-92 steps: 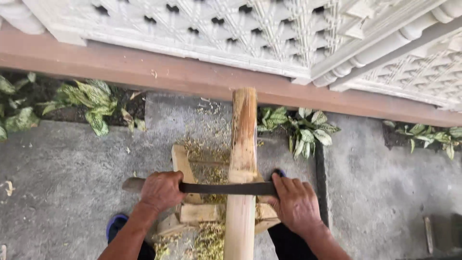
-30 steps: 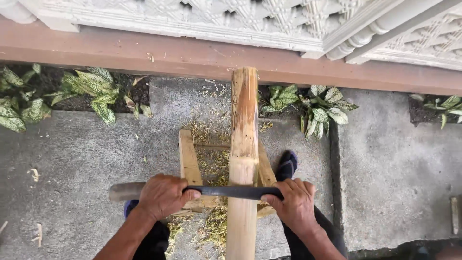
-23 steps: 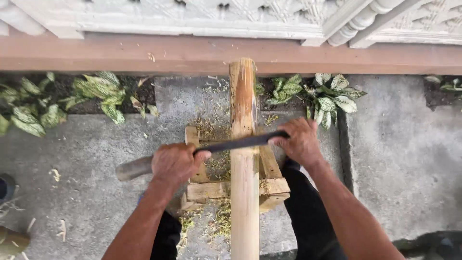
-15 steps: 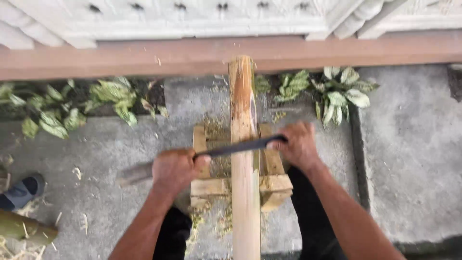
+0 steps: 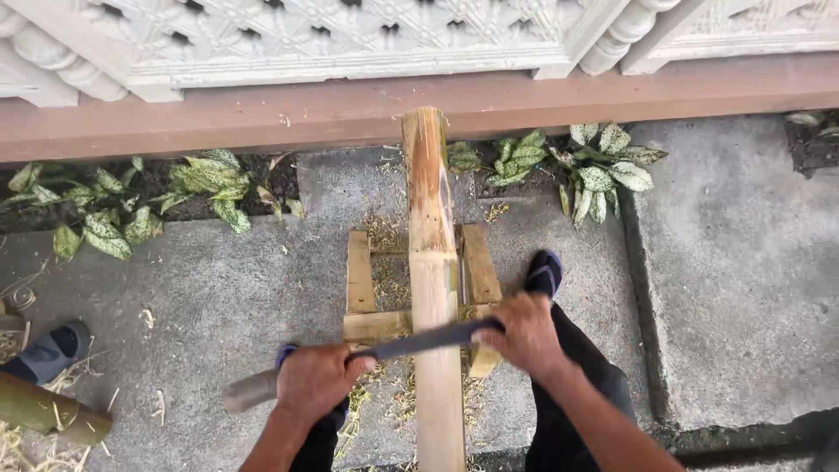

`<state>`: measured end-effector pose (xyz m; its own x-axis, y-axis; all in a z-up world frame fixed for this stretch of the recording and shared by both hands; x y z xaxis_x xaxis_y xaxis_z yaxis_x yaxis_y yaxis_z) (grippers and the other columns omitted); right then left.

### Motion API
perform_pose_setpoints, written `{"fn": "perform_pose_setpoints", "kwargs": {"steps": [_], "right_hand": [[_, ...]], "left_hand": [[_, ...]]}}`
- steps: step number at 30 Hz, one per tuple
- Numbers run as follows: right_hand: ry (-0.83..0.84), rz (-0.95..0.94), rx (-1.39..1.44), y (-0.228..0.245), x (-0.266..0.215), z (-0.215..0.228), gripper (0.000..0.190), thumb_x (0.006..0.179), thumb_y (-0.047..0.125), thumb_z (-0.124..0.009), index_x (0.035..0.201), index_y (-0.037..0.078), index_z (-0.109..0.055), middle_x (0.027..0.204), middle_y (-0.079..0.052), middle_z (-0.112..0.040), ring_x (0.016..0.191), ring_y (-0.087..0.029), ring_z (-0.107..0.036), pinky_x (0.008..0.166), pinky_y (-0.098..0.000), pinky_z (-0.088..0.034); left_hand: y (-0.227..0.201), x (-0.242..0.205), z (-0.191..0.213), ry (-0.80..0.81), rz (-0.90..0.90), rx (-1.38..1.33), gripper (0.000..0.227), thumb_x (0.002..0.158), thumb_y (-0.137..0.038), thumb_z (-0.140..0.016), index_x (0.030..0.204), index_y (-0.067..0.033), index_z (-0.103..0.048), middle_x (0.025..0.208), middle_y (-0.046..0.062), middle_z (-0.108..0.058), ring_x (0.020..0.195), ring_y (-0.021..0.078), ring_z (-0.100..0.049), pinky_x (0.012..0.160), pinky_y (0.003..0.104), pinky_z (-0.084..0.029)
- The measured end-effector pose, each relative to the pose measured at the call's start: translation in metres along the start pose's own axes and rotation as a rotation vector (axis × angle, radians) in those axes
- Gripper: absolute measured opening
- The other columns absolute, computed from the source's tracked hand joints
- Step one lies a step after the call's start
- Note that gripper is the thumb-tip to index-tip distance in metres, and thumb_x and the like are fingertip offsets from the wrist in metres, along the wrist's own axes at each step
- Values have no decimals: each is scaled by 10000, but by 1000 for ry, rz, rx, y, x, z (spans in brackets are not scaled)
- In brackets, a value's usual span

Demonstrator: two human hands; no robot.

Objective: The recorder uses a machete to shave and scrape the outer layer of a bamboo pole positioned on a wooden stand.

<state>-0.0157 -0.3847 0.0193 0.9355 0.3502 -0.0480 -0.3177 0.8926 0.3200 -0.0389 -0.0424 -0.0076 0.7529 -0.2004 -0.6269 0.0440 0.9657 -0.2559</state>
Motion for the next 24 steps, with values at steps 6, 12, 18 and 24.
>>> {"fn": "perform_pose_setpoints", "kwargs": {"steps": [6, 12, 18, 24], "right_hand": [[114, -158, 96, 33, -27, 10, 538, 702, 566, -776, 1016, 130, -761, 935, -30, -722, 969, -241, -627, 965, -428, -388], [-209, -154, -79, 73, -40, 51, 614, 814, 387, -732, 1300, 42, -581, 1311, -146, -586, 1248, -346, -520, 1087, -468, -359], [229, -88, -115, 143, -87, -35, 797, 972, 461, -540, 1554, 1, -251, 1612, -229, -251, 1492, -385, -229, 1211, -495, -200], [198, -113, -218, 127, -4, -68, 710, 1062, 370, -234, 1589, -69, -51, 1667, -267, 24, 1545, -408, 43, 1248, -507, -36]], "left_hand": [[-5, -39, -5, 135, 25, -49, 749, 901, -802, -380, 919, -139, -726, 909, 114, -753, 927, 285, -718, 903, 464, -541], [-3, -74, -3, -66, 166, -224, 733, 900, -777, -357, 990, -141, -711, 946, 115, -754, 1018, 322, -715, 919, 502, -535], [15, -89, -46, -142, 358, -850, 680, 959, -690, -488, 926, -69, -764, 711, 77, -733, 655, 219, -721, 709, 428, -585], [7, -103, -91, -341, 338, -1965, 291, 865, -348, -736, 923, -65, -698, 604, 9, -548, 480, 172, -561, 425, 331, -429]]}}
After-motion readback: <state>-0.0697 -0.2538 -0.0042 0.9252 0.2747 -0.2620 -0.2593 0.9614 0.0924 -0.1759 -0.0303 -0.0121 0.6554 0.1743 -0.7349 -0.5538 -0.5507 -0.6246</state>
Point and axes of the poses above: each hand's wrist, its own x-axis towards the middle knuckle, its own z-axis out of the back of the hand, y = z × x, the point moved 5 cm from there along x, towards the middle knuckle
